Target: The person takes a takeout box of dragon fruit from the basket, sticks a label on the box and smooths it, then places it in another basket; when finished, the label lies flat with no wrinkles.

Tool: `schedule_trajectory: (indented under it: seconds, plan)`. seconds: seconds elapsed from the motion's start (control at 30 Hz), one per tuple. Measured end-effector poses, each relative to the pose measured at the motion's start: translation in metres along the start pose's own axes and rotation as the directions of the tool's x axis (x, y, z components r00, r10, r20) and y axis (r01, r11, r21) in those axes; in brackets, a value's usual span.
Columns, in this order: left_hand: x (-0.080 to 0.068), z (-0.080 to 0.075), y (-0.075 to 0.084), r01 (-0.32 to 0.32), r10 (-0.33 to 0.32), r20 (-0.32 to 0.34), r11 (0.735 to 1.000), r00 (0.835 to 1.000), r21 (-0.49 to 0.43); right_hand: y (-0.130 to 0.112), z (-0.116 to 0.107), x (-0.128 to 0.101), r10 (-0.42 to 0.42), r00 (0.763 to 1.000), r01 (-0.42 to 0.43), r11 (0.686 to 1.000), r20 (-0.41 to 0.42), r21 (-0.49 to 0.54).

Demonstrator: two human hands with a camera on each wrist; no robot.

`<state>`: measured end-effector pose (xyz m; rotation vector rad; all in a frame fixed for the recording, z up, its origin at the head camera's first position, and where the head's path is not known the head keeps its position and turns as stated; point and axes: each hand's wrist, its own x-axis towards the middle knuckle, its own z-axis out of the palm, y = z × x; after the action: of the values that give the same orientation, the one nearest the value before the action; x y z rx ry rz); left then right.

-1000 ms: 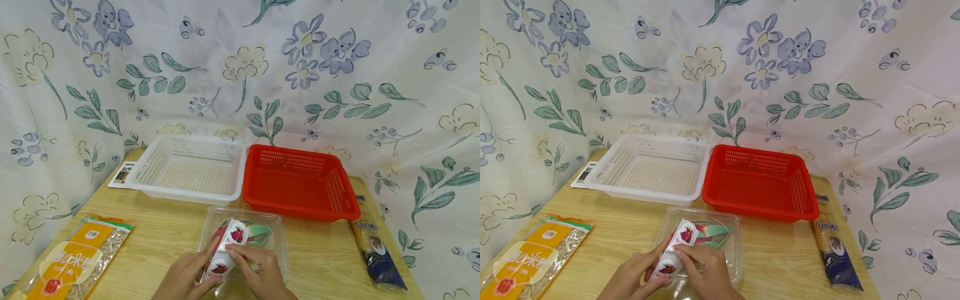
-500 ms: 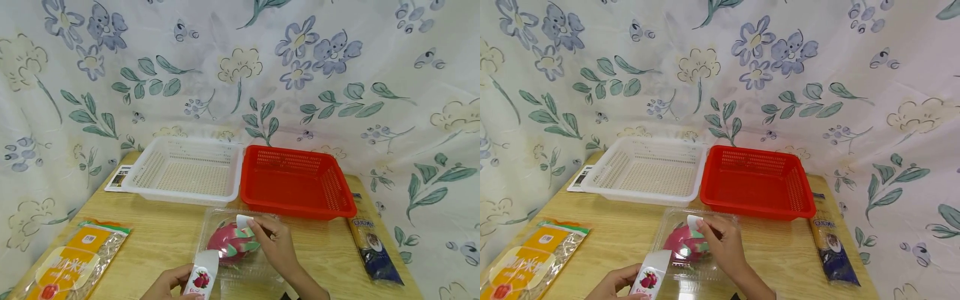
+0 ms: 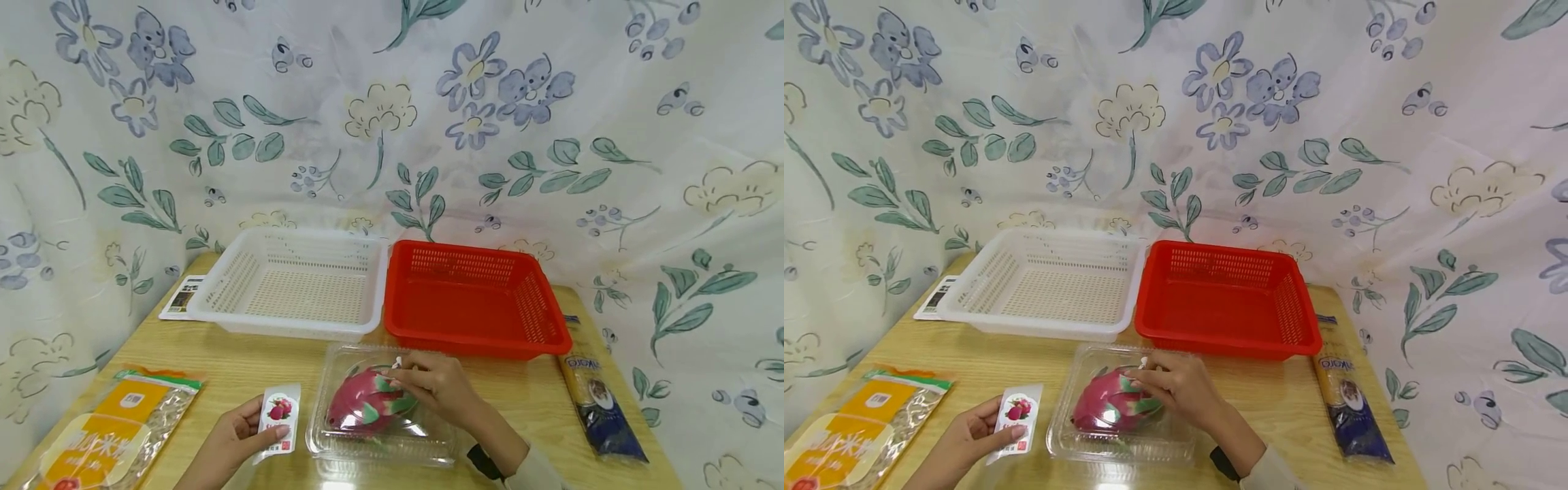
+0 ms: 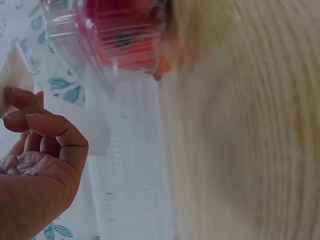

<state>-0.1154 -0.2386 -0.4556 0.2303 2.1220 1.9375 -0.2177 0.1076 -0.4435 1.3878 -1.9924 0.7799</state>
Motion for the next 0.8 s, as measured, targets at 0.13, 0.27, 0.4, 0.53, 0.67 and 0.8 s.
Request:
schedule_trajectory:
  seconds: [0.13, 0.27, 0.4, 0.53, 0.67, 0.8]
  plan:
    - [0.002, -0.004, -0.005, 0.029, -0.029, -0.018, 1.0, 0.999, -0.006, -0.001, -0.003, -0.01, 0.009, 0.997, -0.009, 1.0, 0.079, -0.001]
    - [0.005, -0.006, -0.006, 0.059, -0.059, -0.04, 0.998, 0.997, 0.001, -0.002, -0.007, -0.017, 0.034, 0.994, -0.031, 0.999, 0.109, -0.034]
    - [0.01, -0.007, -0.005, 0.084, -0.084, -0.043, 0.996, 0.995, -0.002, -0.005, -0.01, -0.021, 0.082, 0.988, -0.076, 0.996, 0.131, -0.051]
    - [0.012, -0.007, -0.006, 0.082, -0.083, -0.028, 0.997, 0.996, -0.007, -0.007, -0.012, -0.024, 0.128, 0.977, -0.119, 0.991, 0.17, -0.065]
    - [0.013, -0.008, -0.007, 0.069, -0.069, -0.013, 0.998, 0.998, -0.005, -0.009, -0.013, -0.027, 0.148, 0.974, -0.131, 0.986, 0.173, -0.104]
    - [0.017, -0.01, -0.011, 0.099, -0.099, -0.019, 0.994, 0.995, 0.036, -0.009, -0.012, -0.026, 0.205, 0.97, -0.179, 0.967, 0.134, -0.18]
